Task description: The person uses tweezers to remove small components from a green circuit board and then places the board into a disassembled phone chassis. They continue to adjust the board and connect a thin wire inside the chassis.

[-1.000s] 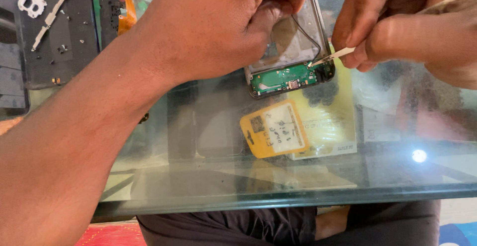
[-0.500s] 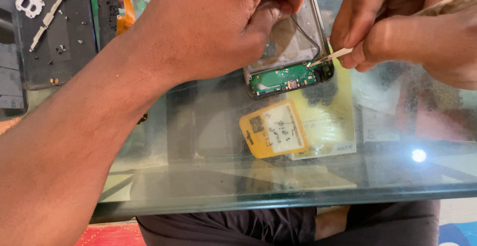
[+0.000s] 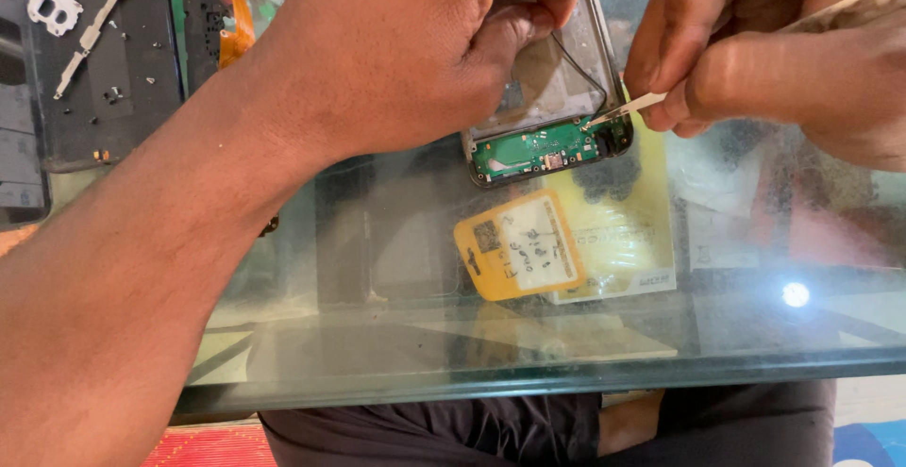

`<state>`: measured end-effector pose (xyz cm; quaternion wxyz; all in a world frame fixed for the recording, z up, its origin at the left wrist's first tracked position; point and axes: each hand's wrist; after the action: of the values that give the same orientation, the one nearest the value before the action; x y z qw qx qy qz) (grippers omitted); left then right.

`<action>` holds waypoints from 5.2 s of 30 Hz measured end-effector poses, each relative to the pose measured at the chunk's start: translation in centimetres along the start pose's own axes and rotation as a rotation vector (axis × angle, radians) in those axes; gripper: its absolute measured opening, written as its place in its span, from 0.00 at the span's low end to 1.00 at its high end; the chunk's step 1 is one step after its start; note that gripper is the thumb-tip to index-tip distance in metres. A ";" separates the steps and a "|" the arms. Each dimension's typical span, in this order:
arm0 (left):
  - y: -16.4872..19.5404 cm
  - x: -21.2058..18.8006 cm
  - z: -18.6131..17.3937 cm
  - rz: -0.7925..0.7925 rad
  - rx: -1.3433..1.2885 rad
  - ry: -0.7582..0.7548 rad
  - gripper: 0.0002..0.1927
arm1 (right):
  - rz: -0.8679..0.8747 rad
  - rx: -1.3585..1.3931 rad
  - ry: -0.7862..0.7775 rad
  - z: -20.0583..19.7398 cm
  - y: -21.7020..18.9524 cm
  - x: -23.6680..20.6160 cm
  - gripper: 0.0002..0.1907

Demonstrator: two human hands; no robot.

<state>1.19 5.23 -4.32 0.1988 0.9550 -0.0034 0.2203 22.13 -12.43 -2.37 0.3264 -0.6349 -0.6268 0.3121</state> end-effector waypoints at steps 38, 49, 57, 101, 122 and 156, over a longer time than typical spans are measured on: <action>0.0 0.0 -0.1 0.009 0.000 0.007 0.07 | 0.014 -0.045 -0.003 0.0 -0.3 -0.1 0.07; 0.0 -0.1 -0.1 0.013 -0.011 0.003 0.09 | 0.003 -0.022 0.004 0.1 -0.4 -0.2 0.07; 0.1 0.0 -0.1 -0.013 -0.009 -0.006 0.09 | -0.020 -0.070 -0.034 0.1 -0.7 -0.3 0.06; 1.1 0.2 -1.1 0.088 -0.170 0.040 0.14 | -0.217 0.040 0.171 -0.5 2.4 0.4 0.13; 1.6 0.7 -1.7 0.169 -0.207 0.015 0.29 | -0.031 0.034 0.212 0.6 -3.1 1.5 0.09; 2.1 0.8 -0.9 0.161 -0.462 0.111 0.11 | -0.184 -0.152 0.058 0.1 -2.2 1.1 0.14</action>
<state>1.34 3.73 -2.49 0.3937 0.8672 -0.1187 0.2807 20.78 -11.37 -0.67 0.3226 -0.6063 -0.6945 0.2142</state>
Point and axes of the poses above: each hand's wrist, its own x-axis towards the middle knuckle, its own z-axis out of the palm, y = z × x, and after that the axes turned 5 degrees about -z, right-handed
